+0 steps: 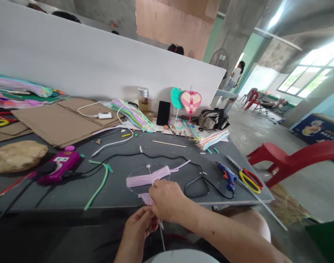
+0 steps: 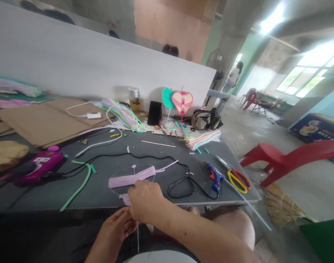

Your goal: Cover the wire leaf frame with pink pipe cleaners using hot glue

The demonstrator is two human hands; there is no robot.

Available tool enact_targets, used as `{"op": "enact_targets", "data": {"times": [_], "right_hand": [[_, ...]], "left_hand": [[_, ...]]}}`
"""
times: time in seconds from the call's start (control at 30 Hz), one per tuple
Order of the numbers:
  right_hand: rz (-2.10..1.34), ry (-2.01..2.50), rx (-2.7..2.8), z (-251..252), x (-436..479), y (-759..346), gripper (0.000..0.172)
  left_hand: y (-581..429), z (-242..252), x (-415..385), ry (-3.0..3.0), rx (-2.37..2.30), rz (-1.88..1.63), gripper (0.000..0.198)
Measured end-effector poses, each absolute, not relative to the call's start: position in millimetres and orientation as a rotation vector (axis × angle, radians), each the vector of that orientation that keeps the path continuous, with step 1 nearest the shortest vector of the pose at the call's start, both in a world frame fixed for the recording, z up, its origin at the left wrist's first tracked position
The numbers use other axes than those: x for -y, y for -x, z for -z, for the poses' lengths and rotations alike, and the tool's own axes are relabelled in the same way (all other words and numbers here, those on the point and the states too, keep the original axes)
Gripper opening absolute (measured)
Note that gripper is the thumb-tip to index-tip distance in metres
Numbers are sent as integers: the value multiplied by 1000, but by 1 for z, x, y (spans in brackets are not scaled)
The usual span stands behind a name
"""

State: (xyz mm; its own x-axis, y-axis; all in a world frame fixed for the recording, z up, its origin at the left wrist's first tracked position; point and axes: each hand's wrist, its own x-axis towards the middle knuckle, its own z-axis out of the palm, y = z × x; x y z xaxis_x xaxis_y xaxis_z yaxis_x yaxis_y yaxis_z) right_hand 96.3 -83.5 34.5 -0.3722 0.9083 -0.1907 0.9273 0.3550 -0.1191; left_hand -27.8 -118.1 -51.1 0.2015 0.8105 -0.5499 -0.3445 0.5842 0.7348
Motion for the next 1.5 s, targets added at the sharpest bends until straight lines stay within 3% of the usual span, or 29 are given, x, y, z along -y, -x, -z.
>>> {"op": "enact_targets", "data": {"times": [0.47, 1.1, 1.5], "right_hand": [[320, -1703, -2541, -32, 79, -98, 21], [272, -1736, -2544, -22, 78, -97, 24], [418, -1758, -2632, -23, 81, -113, 11]], "left_hand": [[31, 60, 116, -564, -1069, -860, 38], [30, 57, 116, -602, -1090, -866, 39], [28, 49, 117, -629, -1036, -929, 24]]}}
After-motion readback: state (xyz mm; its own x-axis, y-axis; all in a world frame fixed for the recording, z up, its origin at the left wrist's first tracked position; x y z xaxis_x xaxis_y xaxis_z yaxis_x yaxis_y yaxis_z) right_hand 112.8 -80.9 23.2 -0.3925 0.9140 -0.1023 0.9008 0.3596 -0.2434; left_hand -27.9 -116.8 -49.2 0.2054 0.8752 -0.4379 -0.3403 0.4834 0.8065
